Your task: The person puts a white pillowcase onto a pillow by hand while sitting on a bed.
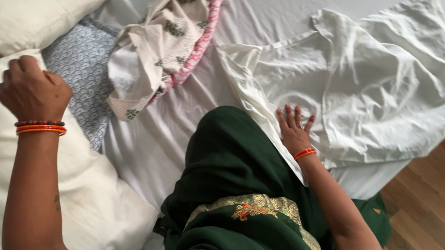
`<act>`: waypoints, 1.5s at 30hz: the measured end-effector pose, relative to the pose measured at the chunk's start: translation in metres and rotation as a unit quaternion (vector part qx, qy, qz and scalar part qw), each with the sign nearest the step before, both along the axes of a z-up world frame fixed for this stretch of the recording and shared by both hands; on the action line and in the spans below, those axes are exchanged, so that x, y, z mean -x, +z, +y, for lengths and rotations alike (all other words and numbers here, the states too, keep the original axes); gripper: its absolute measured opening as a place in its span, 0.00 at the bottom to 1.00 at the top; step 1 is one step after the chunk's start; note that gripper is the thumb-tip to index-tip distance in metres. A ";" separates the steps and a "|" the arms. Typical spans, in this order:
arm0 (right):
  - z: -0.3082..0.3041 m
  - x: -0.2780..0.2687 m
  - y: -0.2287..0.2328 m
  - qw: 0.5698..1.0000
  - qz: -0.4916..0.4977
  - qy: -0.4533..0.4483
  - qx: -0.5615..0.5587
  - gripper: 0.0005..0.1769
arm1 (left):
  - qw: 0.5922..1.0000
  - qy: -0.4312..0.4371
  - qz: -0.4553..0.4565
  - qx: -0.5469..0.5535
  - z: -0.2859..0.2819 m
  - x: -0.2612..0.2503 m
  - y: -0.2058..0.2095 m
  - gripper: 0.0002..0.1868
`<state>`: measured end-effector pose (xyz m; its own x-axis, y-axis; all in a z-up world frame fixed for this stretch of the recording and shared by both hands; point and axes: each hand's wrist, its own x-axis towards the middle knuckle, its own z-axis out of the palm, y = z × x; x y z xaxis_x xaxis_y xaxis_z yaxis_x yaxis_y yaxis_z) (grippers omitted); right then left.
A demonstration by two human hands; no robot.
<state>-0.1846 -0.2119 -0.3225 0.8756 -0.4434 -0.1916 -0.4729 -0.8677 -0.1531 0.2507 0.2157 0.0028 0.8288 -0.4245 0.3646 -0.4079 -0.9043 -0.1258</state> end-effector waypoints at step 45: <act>0.058 0.152 0.041 0.927 -0.228 -0.229 -0.190 0.32 | 0.637 -0.686 0.313 0.159 -0.294 0.366 0.022 0.07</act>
